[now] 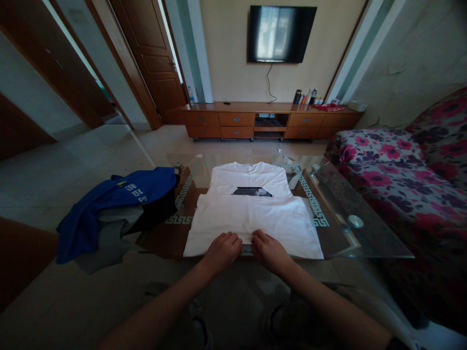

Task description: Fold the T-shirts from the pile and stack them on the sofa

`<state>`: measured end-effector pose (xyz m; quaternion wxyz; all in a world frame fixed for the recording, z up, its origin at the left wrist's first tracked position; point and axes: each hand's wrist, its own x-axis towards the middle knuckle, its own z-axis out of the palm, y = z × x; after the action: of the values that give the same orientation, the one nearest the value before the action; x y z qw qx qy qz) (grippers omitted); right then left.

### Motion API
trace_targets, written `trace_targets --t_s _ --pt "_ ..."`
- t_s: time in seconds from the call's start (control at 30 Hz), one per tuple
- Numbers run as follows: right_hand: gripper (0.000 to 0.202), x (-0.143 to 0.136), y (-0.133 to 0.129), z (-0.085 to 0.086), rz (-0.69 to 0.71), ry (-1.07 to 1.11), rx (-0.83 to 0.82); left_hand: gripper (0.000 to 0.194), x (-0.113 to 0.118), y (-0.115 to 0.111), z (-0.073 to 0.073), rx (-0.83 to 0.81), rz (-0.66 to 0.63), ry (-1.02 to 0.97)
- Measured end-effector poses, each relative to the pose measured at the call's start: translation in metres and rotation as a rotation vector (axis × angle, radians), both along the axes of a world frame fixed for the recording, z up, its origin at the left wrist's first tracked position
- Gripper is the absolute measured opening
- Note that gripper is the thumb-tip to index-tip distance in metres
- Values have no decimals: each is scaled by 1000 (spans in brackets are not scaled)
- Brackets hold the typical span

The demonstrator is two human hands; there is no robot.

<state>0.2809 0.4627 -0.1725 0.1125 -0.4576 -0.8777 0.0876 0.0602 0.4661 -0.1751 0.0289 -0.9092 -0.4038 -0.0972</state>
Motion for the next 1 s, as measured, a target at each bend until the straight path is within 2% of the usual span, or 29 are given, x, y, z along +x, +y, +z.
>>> trace_targets --t_s 0.2,0.43,0.63,0.8,1.0 --pt "14 -1 -3 2 55 -25 16 8 2 -5 5 -32 -14 28" --pt "24 0 -5 -8 77 -44 39 9 2 -10 10 -72 -14 58" --pt "32 0 -4 -14 94 -41 40 7 1 -13 10 -40 -10 98" --pt "24 2 -4 -16 97 -28 80 6 -1 -13 10 -31 2 91" --pt "17 7 -2 -6 142 43 53 6 -2 -13 8 -6 -31 74"
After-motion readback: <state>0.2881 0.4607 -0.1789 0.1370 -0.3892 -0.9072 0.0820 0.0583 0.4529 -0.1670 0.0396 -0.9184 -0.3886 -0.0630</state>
